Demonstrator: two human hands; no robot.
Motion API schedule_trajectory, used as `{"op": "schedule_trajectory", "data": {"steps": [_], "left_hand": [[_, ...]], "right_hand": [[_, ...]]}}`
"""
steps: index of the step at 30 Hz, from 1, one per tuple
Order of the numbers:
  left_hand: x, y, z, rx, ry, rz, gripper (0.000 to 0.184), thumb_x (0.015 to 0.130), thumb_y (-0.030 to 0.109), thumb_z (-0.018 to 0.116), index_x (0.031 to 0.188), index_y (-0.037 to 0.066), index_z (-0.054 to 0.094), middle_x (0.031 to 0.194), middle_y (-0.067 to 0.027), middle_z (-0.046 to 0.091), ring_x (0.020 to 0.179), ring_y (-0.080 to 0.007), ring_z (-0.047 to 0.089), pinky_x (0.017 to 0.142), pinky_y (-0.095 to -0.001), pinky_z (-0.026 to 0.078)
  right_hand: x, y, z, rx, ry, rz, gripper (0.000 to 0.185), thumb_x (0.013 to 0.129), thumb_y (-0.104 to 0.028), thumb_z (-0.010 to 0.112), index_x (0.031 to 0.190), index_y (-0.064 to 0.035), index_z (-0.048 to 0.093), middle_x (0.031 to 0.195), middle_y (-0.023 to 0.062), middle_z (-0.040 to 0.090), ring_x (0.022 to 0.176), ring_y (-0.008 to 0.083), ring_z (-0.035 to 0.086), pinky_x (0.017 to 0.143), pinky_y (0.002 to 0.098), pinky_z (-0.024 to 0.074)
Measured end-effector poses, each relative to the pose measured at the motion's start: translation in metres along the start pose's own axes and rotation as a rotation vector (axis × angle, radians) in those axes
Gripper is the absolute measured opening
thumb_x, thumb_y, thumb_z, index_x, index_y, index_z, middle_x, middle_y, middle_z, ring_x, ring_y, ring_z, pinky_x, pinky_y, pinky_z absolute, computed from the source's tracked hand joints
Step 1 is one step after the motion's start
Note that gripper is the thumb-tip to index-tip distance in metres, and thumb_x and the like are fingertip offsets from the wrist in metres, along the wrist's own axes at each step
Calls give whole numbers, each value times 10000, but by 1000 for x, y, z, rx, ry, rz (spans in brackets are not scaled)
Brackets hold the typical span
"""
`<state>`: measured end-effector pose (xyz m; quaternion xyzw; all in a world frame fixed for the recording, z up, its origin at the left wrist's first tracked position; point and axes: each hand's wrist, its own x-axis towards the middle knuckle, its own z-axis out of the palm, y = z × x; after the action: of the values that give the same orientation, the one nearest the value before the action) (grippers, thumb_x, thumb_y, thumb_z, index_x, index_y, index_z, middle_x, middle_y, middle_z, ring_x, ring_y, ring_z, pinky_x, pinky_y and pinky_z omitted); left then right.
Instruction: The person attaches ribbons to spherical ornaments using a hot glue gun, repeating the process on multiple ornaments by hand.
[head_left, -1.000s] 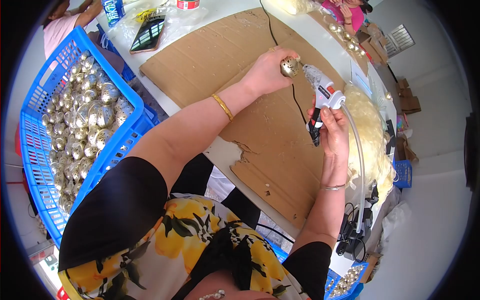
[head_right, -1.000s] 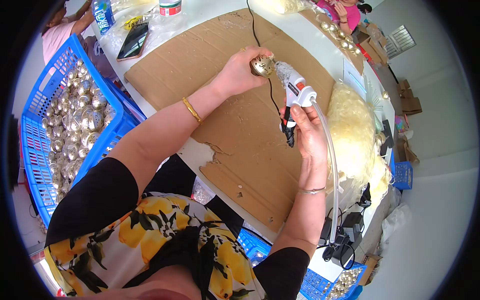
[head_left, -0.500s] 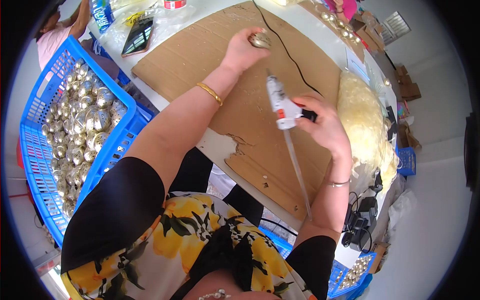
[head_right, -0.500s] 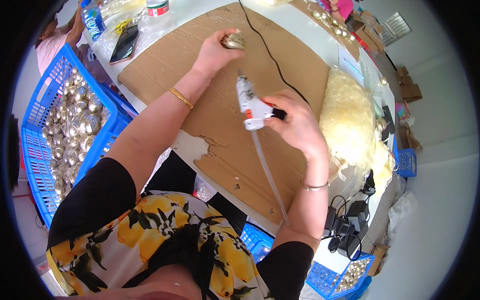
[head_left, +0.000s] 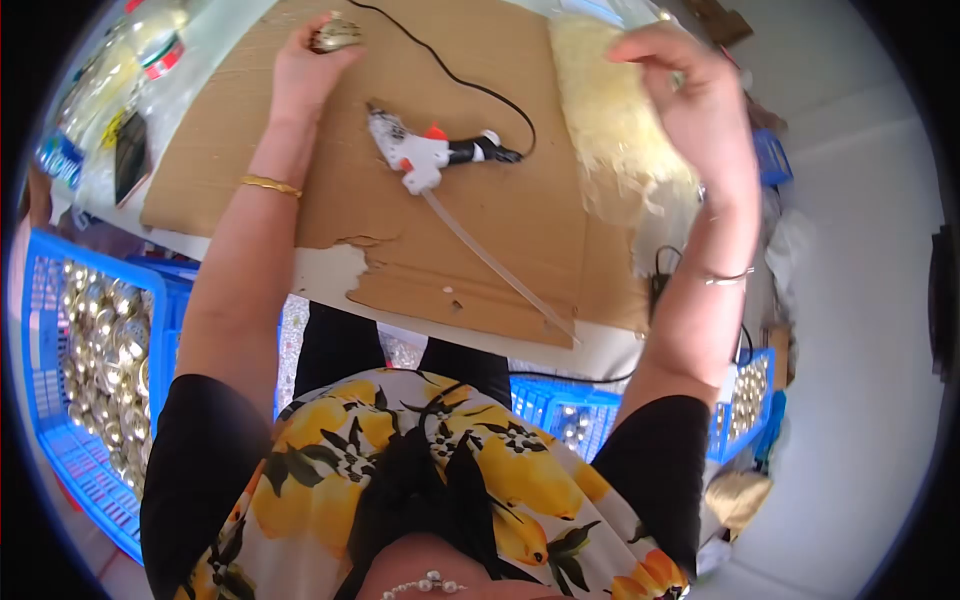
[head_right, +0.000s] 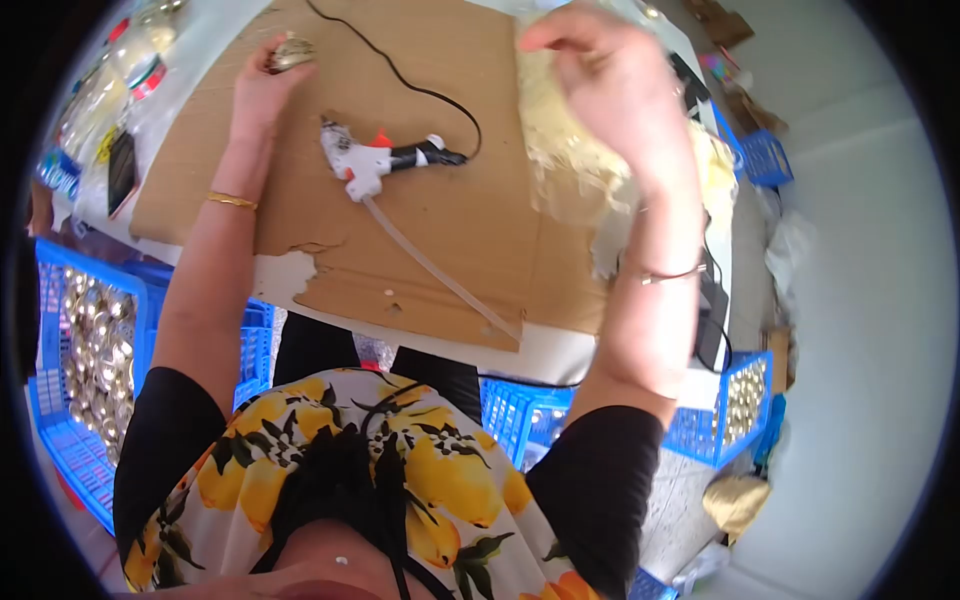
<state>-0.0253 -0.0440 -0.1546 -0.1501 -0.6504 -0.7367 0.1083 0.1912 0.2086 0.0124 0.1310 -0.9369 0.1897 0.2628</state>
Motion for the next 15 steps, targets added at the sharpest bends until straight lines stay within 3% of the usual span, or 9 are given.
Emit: {"op": "schedule_trajectory", "data": {"steps": [1, 3, 6, 9, 15], "left_hand": [[0, 1, 0, 38, -8, 1, 545, 658, 57, 748, 1156, -14, 538, 949, -55, 618, 831, -112, 586, 745, -237, 487], [1, 2, -1, 62, -23, -6, 550, 686, 33, 744, 1189, -1, 523, 967, -57, 614, 844, -113, 584, 747, -234, 482], [7, -4, -5, 85, -65, 33, 548, 698, 29, 735, 1199, 0, 514, 971, -61, 613, 846, -116, 589, 752, -231, 478], [4, -4, -2, 1, -92, -22, 560, 698, 25, 733, 1208, -4, 504, 981, -60, 607, 855, -120, 588, 763, -233, 476], [3, -9, 0, 36, -70, -5, 584, 690, 25, 738, 1218, -17, 492, 999, -61, 600, 878, -123, 584, 790, -236, 468]], "right_hand": [[-4, 2, -16, 17, 32, 71, 154, 775, 93, 472, 801, 16, 603, 753, 24, 598, 731, 85, 545, 684, 197, 418], [-16, -7, -46, -135, -46, 227, 158, 765, 87, 443, 776, 15, 583, 716, 14, 562, 686, 78, 508, 630, 195, 389], [-44, 6, -58, -238, -213, 254, 169, 763, 58, 437, 790, 6, 596, 718, 20, 574, 673, 82, 500, 611, 200, 379], [-76, 17, -52, -367, -249, 401, 124, 782, -44, 541, 832, -5, 648, 758, 80, 640, 659, 131, 574, 623, 245, 447], [-115, 77, -25, -488, -386, 676, 200, 762, -177, 638, 883, -23, 676, 839, 118, 669, 754, 216, 642, 685, 303, 485]]}}
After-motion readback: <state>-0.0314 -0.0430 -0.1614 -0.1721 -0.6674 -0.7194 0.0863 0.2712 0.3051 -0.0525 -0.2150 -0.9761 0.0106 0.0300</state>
